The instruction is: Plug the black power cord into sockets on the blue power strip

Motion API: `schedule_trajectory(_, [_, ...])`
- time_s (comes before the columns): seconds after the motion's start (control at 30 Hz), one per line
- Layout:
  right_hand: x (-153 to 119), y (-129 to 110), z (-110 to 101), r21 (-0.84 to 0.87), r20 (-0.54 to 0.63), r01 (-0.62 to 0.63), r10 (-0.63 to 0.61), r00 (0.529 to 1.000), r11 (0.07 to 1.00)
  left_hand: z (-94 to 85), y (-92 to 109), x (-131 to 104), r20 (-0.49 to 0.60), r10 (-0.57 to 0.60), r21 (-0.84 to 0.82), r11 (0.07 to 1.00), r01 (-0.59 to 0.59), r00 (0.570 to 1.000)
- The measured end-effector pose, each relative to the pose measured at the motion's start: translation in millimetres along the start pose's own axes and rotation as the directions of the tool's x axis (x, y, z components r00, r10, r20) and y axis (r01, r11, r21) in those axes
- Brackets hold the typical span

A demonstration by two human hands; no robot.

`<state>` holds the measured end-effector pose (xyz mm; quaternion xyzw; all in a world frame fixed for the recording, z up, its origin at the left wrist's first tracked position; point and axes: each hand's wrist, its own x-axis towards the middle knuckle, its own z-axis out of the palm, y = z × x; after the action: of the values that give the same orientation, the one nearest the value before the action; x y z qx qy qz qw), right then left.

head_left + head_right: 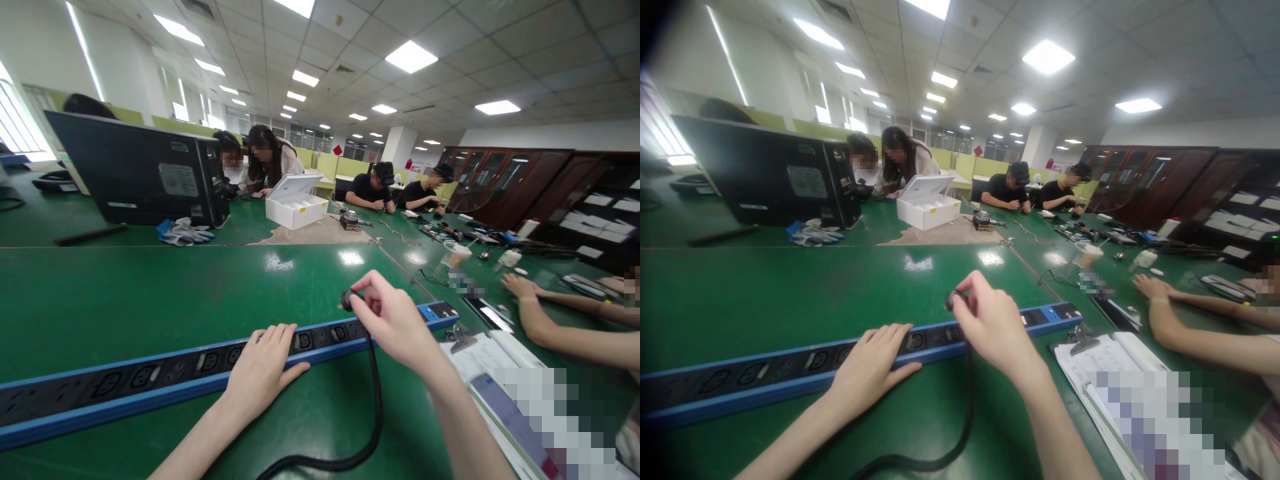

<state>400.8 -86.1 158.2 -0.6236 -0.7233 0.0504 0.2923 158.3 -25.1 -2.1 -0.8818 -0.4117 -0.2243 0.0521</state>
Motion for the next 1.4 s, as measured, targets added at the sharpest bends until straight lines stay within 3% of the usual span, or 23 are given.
schedule_trajectory(0.1, [-6.4, 34.7, -35.7, -0.017, 0.033, -0.08, 0.08, 0.996, 0.997, 1.9, -0.4, -0.8, -0.014, 0.011, 0.016, 1.0, -0.011, 1.0])
schedule_trajectory(0.17, [-10.8, 63.1, -43.5, -0.083, 0.081, -0.119, 0.126, 0.989, 0.989, 2.9, -0.4, -1.6, -0.021, 0.024, 0.036, 0.999, -0.023, 0.999])
schedule_trajectory(0.27, [-15.9, 97.4, -30.8, -0.099, 0.162, -0.135, 0.15, 0.975, 0.986, 3.5, 0.6, -2.4, -0.033, 0.035, 0.061, 0.998, -0.033, 0.999])
schedule_trajectory(0.37, [-16.7, 112.7, -7.1, -0.011, 0.254, -0.111, 0.11, 0.961, 0.994, 4.1, 2.4, -2.4, -0.037, 0.036, 0.061, 0.998, -0.034, 0.999])
schedule_trajectory(0.47, [-9.3, 109.1, 1.1, 0.059, 0.308, -0.071, 0.049, 0.95, 0.996, 6.3, 2.1, -1.5, -0.024, 0.03, 0.058, 0.998, -0.028, 0.999])
schedule_trajectory(0.67, [13.0, 63.6, -24.6, 0.218, 0.291, -0.002, -0.063, 0.955, 0.976, -4.6, 5.6, 2.1, -0.026, -0.034, -0.091, 0.995, 0.031, 0.999])
schedule_trajectory(0.77, [17.3, 38.7, -27.3, 0.301, 0.244, 0.003, -0.08, 0.967, 0.954, -21.6, 41.6, -1.1, -0.006, -0.096, -0.363, 0.928, 0.088, 0.995])
schedule_trajectory(0.83, [18.4, 28.0, -24.4, 0.312, 0.184, 0.01, -0.071, 0.98, 0.95, -28.4, 80.3, -6.4, 0.147, -0.075, -0.563, 0.813, 0.146, 0.986])
schedule_trajectory(0.87, [18.8, 25.0, -22.6, 0.315, 0.149, 0.008, -0.058, 0.987, 0.949, -29.4, 100.5, -9.4, 0.262, -0.018, -0.641, 0.744, 0.188, 0.965])
schedule_trajectory(0.9, [19.1, 23.6, -20.9, 0.323, 0.117, -0.001, -0.039, 0.992, 0.946, -29.2, 119.1, -12.3, 0.395, 0.054, -0.685, 0.683, 0.254, 0.917])
schedule_trajectory(0.97, [20.1, 25.8, -18.4, 0.343, 0.087, -0.033, 0.003, 0.996, 0.939, -29.0, 146.3, -16.1, 0.64, 0.145, -0.654, 0.618, 0.436, 0.754])
schedule_trajectory(1.0, [20.8, 29.5, -17.7, 0.349, 0.088, -0.05, 0.02, 0.996, 0.936, -30.8, 153.2, -16.4, 0.69, 0.163, -0.639, 0.594, 0.488, 0.706])
schedule_trajectory(1.03, [21.6, 34.8, -17.3, 0.349, 0.096, -0.066, 0.034, 0.995, 0.935, -34.9, 155.3, -15.5, 0.695, 0.166, -0.648, 0.565, 0.511, 0.699])
schedule_trajectory(1.13, [24.3, 58.5, -17.2, 0.365, 0.125, -0.128, 0.088, 0.988, 0.922, -60.4, 138.6, -6.5, 0.488, 0.033, -0.799, 0.42, 0.431, 0.872])
schedule_trajectory(1.2, [24.8, 75.6, -17.3, 0.401, 0.203, -0.191, 0.116, 0.972, 0.896, -81.3, 117.6, 1.8, 0.341, -0.16, -0.848, 0.373, 0.377, 0.926])
schedule_trajectory(1.3, [22.9, 92.0, -17.1, 0.394, 0.413, -0.215, 0.037, 0.91, 0.893, -101.9, 87.6, 12.3, 0.236, -0.323, -0.863, 0.364, 0.351, 0.916])
schedule_trajectory(1.4, [20.8, 91.4, -16.8, 0.25, 0.447, -0.043, -0.076, 0.891, 0.967, -103.0, 62.9, 19.2, 0.192, -0.404, -0.851, 0.385, 0.357, 0.894])
